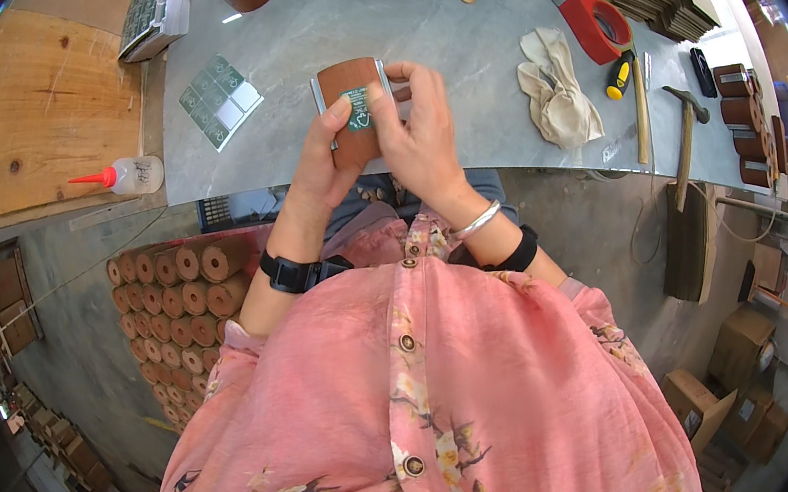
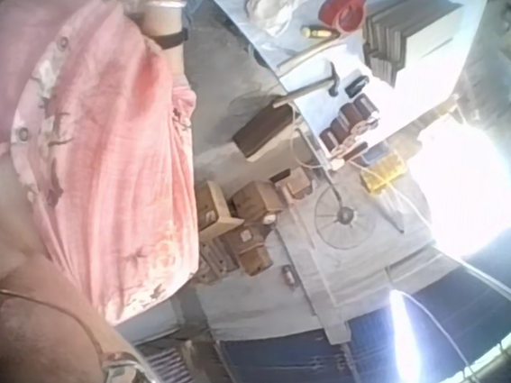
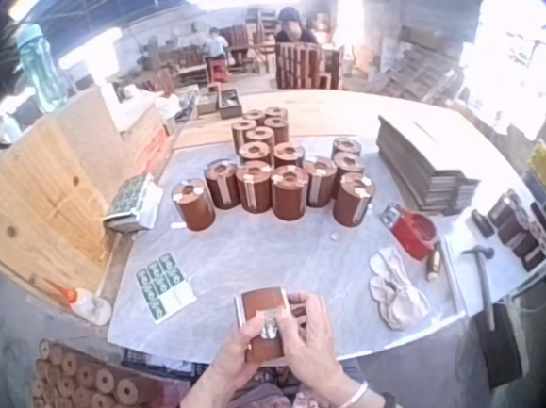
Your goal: The recorder applies labels and wraps cardboard around cylindrical wooden components in a factory setting.
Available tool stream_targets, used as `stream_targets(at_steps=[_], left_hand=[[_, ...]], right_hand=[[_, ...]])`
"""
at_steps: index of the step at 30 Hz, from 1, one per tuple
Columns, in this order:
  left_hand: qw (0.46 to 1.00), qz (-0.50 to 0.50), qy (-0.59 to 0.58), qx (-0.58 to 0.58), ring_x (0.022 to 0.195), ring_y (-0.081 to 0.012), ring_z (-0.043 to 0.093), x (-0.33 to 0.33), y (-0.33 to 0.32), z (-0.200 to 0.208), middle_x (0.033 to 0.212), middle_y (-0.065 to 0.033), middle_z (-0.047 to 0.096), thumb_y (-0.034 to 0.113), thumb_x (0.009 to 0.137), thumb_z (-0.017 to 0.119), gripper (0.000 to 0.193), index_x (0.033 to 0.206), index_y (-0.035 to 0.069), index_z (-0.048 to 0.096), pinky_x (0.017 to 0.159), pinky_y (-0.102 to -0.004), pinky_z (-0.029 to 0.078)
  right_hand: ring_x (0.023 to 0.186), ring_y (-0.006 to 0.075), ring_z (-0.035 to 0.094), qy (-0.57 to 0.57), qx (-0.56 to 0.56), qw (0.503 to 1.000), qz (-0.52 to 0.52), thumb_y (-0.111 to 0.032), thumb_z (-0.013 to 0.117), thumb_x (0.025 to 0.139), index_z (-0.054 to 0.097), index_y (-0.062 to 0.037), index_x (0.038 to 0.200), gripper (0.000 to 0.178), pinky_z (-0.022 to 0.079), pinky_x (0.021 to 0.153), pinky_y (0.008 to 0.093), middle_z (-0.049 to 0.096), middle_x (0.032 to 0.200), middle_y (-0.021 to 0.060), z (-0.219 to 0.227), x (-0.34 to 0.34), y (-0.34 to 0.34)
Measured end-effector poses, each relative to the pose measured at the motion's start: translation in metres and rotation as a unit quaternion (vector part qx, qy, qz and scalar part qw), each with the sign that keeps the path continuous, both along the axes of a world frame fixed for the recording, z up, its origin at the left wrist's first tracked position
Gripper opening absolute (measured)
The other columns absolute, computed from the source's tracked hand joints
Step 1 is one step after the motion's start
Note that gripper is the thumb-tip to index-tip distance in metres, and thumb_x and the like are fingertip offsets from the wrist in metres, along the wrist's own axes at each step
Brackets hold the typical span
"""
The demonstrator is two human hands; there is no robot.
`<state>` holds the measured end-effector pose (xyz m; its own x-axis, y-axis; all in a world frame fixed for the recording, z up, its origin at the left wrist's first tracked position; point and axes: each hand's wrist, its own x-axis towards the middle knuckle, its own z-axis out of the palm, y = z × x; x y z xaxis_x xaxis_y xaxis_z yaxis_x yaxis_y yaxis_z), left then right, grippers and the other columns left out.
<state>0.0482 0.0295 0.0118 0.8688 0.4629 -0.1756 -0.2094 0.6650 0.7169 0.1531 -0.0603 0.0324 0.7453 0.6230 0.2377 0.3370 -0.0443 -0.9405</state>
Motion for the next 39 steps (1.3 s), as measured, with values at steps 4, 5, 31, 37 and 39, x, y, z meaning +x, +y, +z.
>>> stream_targets(at_steps=[4,5,31,37,39], left_hand=[[1.000,-0.014,0.023,-0.005,0.118,-0.0216,0.063,0.001,0.001,0.004,0.130,-0.0115,0.061,0.053,0.101,0.052,0.063,0.142,0.005,0.048,0.099,-0.0414,0.054],[0.999,-0.013,0.032,-0.015,0.120,-0.0228,0.062,0.000,0.001,0.005,0.132,-0.0121,0.059,0.059,0.102,0.045,0.066,0.143,0.006,0.047,0.100,-0.0426,0.054],[0.997,-0.062,0.036,-0.029,0.116,-0.0351,0.064,-0.003,0.007,0.002,0.128,-0.0207,0.063,0.047,0.095,0.060,0.070,0.145,0.001,0.045,0.101,-0.0487,0.053],[0.995,-0.030,0.053,-0.073,0.112,-0.0323,0.065,0.002,0.005,-0.001,0.124,-0.0192,0.064,0.055,0.105,0.041,0.064,0.142,0.004,0.049,0.096,-0.0499,0.054],[0.992,-0.016,0.029,-0.126,0.107,-0.0303,0.066,0.001,0.006,0.003,0.121,-0.0164,0.065,0.060,0.104,0.038,0.068,0.142,0.005,0.050,0.092,-0.0479,0.055]], right_hand=[[0.103,0.0264,0.064,0.089,0.014,0.996,0.021,-0.030,0.070,0.096,0.057,0.0041,0.124,0.047,0.054,0.082,0.0360,0.059,0.117,0.0202,0.004,0.017,0.003],[0.102,0.0250,0.065,-0.043,-0.002,0.998,0.035,-0.031,0.071,0.095,0.059,0.0033,0.123,0.046,0.054,0.081,0.0349,0.062,0.114,0.0194,0.006,0.019,0.004],[0.100,0.0337,0.068,-0.155,-0.101,0.975,0.124,-0.022,0.076,0.089,0.064,0.0030,0.119,0.040,0.053,0.088,0.0394,0.069,0.104,0.0194,0.046,0.099,-0.056],[0.098,0.0317,0.068,-0.168,-0.117,0.978,0.040,-0.016,0.075,0.088,0.066,0.0001,0.114,0.032,0.053,0.086,0.0377,0.070,0.102,0.0171,0.044,0.126,-0.081],[0.099,0.0326,0.067,-0.178,-0.115,0.977,0.002,-0.017,0.075,0.087,0.067,0.0001,0.113,0.032,0.053,0.087,0.0382,0.069,0.103,0.0176,0.044,0.149,-0.085]])
